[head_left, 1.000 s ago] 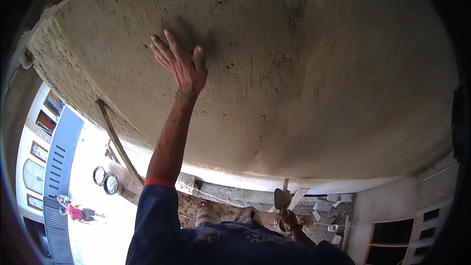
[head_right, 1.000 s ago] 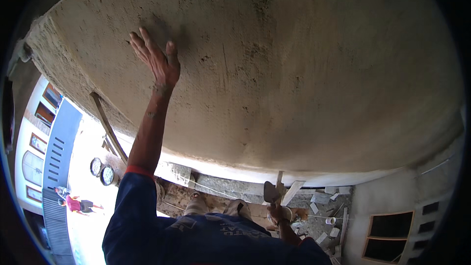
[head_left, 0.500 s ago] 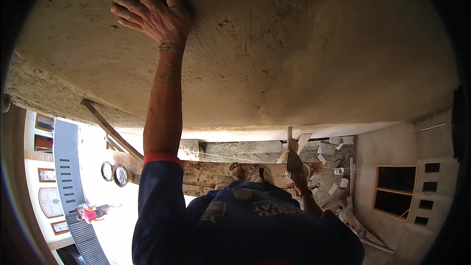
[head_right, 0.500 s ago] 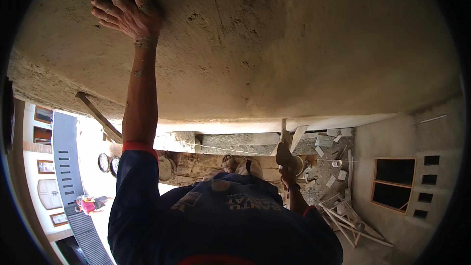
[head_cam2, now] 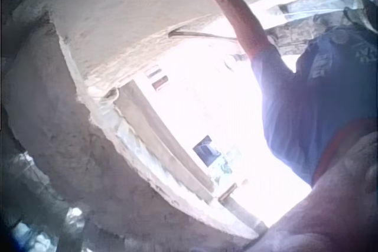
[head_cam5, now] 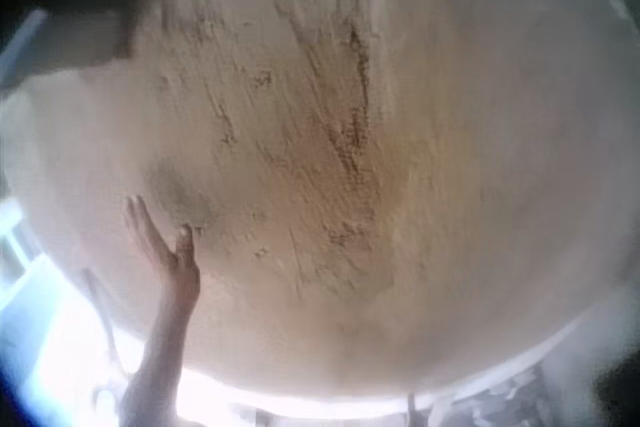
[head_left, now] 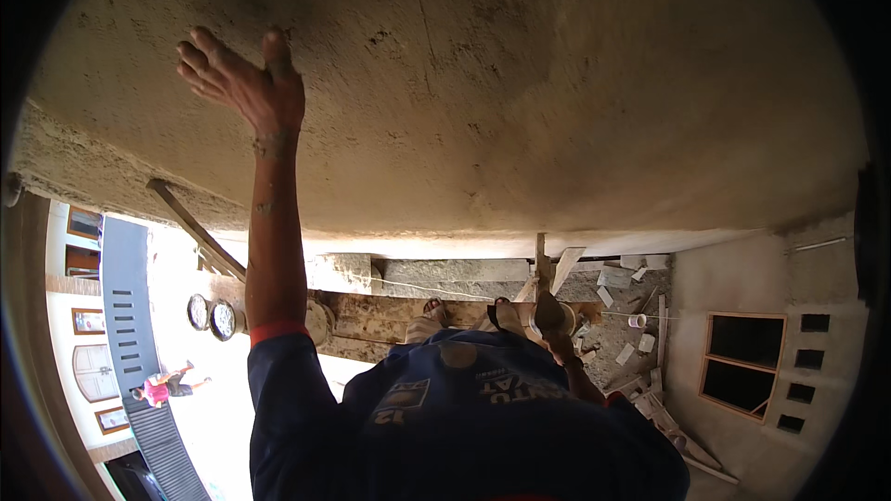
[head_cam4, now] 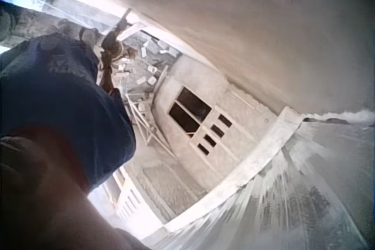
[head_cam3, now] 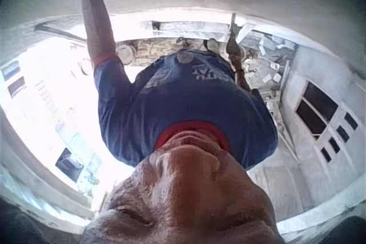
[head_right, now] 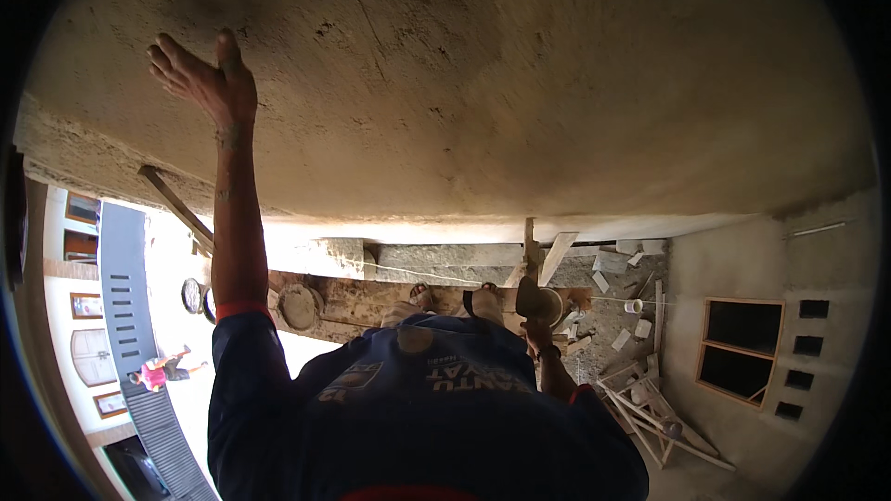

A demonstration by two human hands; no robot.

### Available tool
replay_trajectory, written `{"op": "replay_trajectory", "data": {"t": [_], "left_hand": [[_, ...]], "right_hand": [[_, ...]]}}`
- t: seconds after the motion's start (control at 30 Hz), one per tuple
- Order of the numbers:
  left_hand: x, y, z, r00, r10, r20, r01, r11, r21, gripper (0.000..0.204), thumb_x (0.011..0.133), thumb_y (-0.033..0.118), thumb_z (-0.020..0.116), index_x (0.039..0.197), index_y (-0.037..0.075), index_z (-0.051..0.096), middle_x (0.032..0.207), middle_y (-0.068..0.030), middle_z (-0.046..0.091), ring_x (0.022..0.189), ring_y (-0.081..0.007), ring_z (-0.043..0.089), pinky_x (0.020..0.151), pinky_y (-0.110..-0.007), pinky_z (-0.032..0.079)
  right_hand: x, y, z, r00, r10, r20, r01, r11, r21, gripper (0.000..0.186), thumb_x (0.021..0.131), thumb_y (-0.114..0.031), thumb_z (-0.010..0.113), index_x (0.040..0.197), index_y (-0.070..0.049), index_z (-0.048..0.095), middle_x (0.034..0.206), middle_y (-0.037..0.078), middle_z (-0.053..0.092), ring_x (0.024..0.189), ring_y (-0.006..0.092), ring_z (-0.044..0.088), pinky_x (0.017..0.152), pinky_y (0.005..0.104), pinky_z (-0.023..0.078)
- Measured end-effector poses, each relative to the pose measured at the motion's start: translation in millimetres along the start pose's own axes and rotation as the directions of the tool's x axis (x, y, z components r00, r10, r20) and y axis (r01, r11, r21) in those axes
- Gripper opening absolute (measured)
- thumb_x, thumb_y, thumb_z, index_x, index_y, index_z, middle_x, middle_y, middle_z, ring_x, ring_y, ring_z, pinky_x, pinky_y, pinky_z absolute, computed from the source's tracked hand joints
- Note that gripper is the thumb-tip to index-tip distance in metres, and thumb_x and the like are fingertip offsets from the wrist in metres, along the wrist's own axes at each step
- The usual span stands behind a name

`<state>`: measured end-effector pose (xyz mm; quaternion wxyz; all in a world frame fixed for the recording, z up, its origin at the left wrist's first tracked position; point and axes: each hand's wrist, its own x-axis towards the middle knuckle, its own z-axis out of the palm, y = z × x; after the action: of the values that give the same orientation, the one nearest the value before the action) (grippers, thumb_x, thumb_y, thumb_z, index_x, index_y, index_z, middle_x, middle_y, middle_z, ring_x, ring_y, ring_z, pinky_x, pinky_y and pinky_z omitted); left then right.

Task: The person applies plaster to a wall using a trowel and then levels the surface with a long wooden straight edge.

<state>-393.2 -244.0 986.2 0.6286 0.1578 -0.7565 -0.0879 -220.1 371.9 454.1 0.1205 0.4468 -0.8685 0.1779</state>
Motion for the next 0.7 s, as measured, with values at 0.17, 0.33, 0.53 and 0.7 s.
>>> {"op": "replay_trajectory", "data": {"t": [0.17,0.33,0.53,0.7], "left_hand": [[-169.8,-59.0,-57.3,0.801,-0.445,0.400,0.469,0.882,0.043,0.046,0.091,0.036,0.052,0.123,0.004,0.053,0.113,-0.0158,0.063,0.109,-0.0312,0.059,0.107,-0.057,0.021],[-414.9,-99.0,-169.1,0.291,-0.636,0.714,0.378,0.762,0.525,0.040,0.082,0.030,0.063,0.110,0.001,0.062,0.088,-0.0223,0.066,0.088,-0.0347,0.063,0.079,-0.041,0.047],[-593.4,4.4,-351.2,-0.614,-0.773,0.159,0.589,-0.315,0.744,0.022,0.081,0.022,0.063,0.078,0.001,0.057,0.061,-0.0084,0.054,0.049,-0.0217,0.053,0.046,-0.037,0.049],[-606.1,82.6,-393.1,-0.699,-0.699,0.153,0.681,-0.585,0.440,0.022,0.081,0.022,0.066,0.080,0.003,0.057,0.064,-0.0100,0.056,0.053,-0.0235,0.058,0.045,-0.039,0.052]], "right_hand": [[-36.6,51.9,-38.9,0.456,0.588,0.668,-0.875,0.434,0.215,0.024,0.090,-0.025,0.055,0.087,-0.002,0.059,0.061,0.012,0.056,0.051,0.0221,0.056,0.049,0.0377,0.045],[-22.1,100.6,-75.4,0.186,0.711,0.678,-0.978,0.201,0.057,0.035,0.091,-0.034,0.053,0.093,0.000,0.058,0.064,0.012,0.055,0.061,0.0211,0.058,0.051,0.0373,0.043],[90.1,125.5,-113.0,0.560,0.466,0.685,-0.716,0.688,0.117,0.034,0.089,-0.033,0.052,0.103,-0.002,0.056,0.086,0.017,0.060,0.077,0.0342,0.061,0.067,0.0465,0.047],[215.1,123.7,-84.8,0.756,0.118,0.644,-0.322,0.923,0.210,0.032,0.080,-0.023,0.058,0.106,-0.005,0.055,0.094,0.020,0.062,0.083,0.0377,0.062,0.073,0.0485,0.051]]}}
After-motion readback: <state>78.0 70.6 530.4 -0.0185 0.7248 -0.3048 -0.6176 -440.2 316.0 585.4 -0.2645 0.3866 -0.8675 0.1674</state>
